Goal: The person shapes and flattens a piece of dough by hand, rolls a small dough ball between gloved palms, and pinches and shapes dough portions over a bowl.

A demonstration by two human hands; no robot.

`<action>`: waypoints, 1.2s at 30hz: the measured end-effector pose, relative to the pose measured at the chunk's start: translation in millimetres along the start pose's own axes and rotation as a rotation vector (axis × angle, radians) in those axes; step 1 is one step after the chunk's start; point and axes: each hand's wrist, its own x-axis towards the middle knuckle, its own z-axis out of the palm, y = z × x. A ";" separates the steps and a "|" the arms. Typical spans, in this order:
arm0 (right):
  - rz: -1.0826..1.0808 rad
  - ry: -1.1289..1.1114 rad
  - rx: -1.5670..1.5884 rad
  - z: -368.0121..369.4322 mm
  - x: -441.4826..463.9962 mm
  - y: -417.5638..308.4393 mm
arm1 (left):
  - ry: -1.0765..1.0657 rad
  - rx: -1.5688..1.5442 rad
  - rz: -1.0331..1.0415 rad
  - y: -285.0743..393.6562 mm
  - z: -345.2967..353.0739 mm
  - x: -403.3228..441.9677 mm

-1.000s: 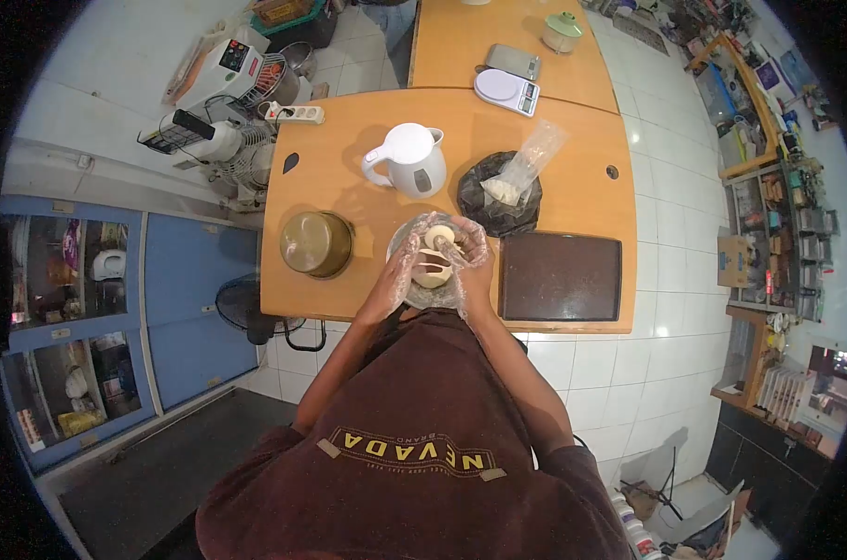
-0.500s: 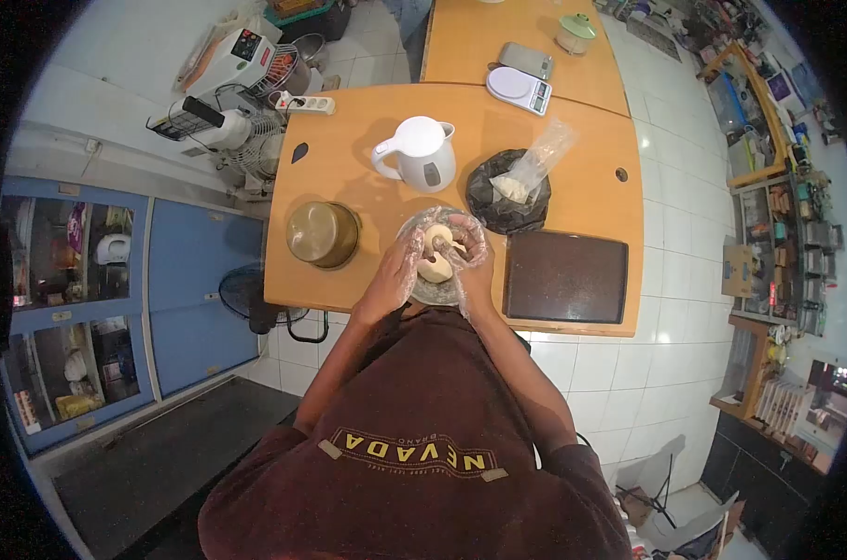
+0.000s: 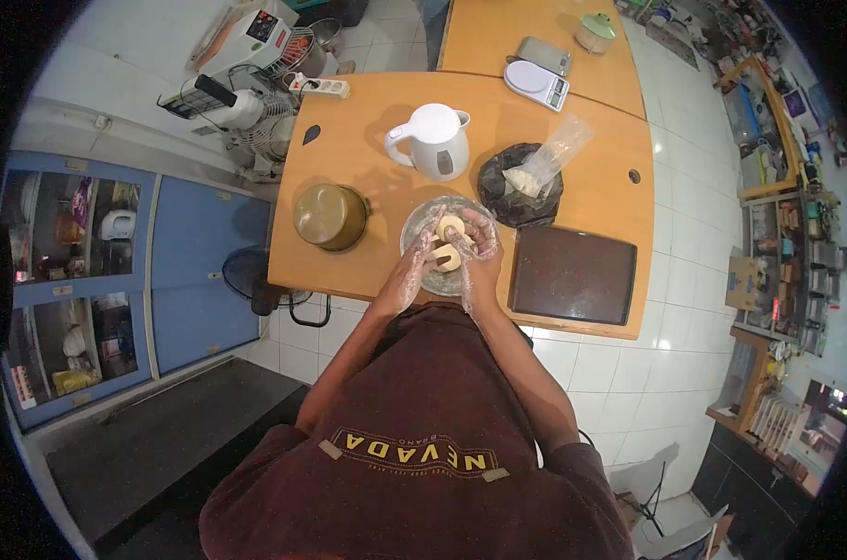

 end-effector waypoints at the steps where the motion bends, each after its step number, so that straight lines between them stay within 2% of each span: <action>1: 0.027 -0.007 -0.017 -0.8 0.4 2.0 | -0.002 0.019 0.000 -1.6 -1.7 1.5; 3: 0.084 -0.021 -0.052 -4.7 -0.1 7.6 | -0.005 0.057 -0.004 -4.9 -4.3 3.5; 5: 0.113 -0.096 -0.016 -5.2 -2.2 5.7 | -0.026 0.184 0.037 -35.7 -20.6 9.4; 7: 0.123 -0.132 0.010 -4.9 -6.0 4.7 | -0.033 0.202 0.066 -15.8 -11.7 5.0; 10: 0.126 -0.099 0.072 -2.3 -8.2 -2.2 | -0.031 0.059 0.070 12.3 5.0 -2.0; 15: 0.155 0.006 0.178 -1.0 -7.2 -5.6 | -0.028 -0.052 -0.068 -3.1 2.6 0.0; 18: 0.181 -0.006 0.174 7.1 -15.2 -8.0 | 0.009 0.003 0.047 2.0 11.1 4.6; 24: 0.160 -0.107 -0.006 8.5 -17.6 2.3 | -0.060 0.163 0.197 7.5 -3.1 21.8; 32: 0.085 -0.183 -0.074 8.7 -15.1 4.8 | -0.021 -0.165 0.075 13.0 -9.5 54.0; 35: 0.147 -0.109 0.042 16.0 -10.2 -13.8 | -0.015 -0.223 0.067 14.8 -7.2 58.2; 36: 0.095 -0.088 0.036 16.2 -6.2 -12.6 | -0.012 -0.243 0.062 16.6 -4.6 58.7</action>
